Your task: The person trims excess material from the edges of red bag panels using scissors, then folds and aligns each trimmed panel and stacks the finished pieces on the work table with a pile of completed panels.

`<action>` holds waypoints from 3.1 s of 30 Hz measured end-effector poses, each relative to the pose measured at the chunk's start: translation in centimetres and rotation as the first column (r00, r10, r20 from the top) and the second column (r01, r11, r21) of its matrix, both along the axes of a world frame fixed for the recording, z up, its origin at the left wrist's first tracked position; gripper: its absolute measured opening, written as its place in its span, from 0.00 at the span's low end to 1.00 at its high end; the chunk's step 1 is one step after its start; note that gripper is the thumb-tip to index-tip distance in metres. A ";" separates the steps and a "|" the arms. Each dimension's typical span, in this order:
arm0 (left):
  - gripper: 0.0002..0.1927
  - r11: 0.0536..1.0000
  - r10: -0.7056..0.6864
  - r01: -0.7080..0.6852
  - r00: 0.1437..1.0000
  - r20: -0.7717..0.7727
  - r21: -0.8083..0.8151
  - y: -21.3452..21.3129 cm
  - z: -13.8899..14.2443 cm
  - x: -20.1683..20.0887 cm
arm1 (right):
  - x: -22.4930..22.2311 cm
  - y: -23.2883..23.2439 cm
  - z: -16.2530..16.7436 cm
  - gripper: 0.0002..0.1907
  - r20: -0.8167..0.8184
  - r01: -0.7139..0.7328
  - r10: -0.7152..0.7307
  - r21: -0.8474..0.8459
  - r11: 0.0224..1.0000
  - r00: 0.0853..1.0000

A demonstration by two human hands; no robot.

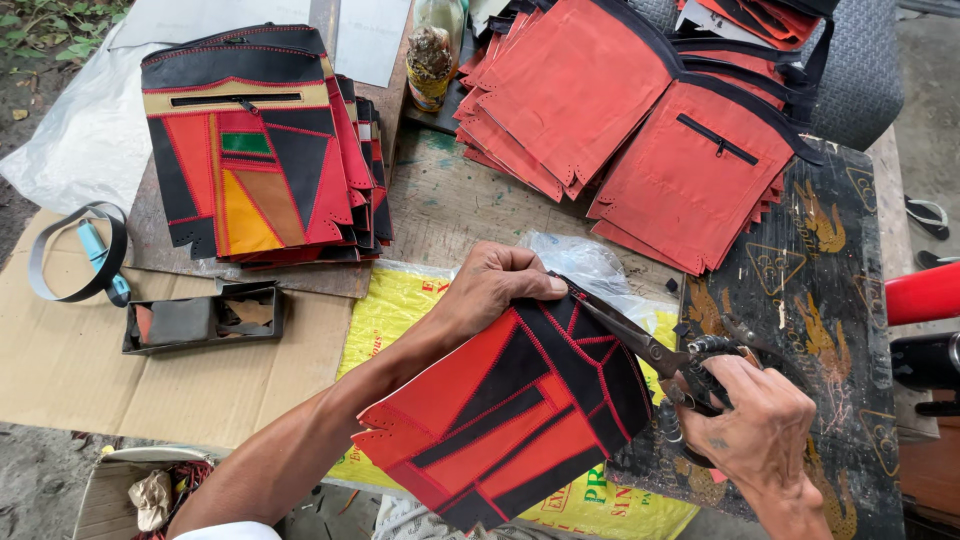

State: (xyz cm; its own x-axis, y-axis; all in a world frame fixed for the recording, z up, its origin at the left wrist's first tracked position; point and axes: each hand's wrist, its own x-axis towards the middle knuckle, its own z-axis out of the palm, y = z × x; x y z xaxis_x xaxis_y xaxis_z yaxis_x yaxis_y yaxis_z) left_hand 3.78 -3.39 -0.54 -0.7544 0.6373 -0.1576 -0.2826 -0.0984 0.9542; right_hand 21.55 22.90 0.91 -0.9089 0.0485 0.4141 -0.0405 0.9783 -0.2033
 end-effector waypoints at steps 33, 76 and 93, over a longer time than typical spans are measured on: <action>0.13 0.988 0.127 -0.146 0.948 -0.292 -0.046 -5.9 -1.6 -3.8 | 1.2 9.1 -10.3 0.29 0.349 0.520 -0.537 0.151 0.841 0.768; 0.41 0.633 0.586 -0.711 0.699 -0.409 -0.306 -31.0 -7.3 -13.2 | -31.8 -28.5 -9.8 0.59 0.341 0.129 0.337 -0.845 0.518 0.878; 0.36 0.898 0.440 -0.418 0.861 0.256 -0.137 -30.3 -1.9 -16.2 | -33.9 -27.9 -8.6 0.47 0.370 0.421 0.539 -0.907 0.031 0.757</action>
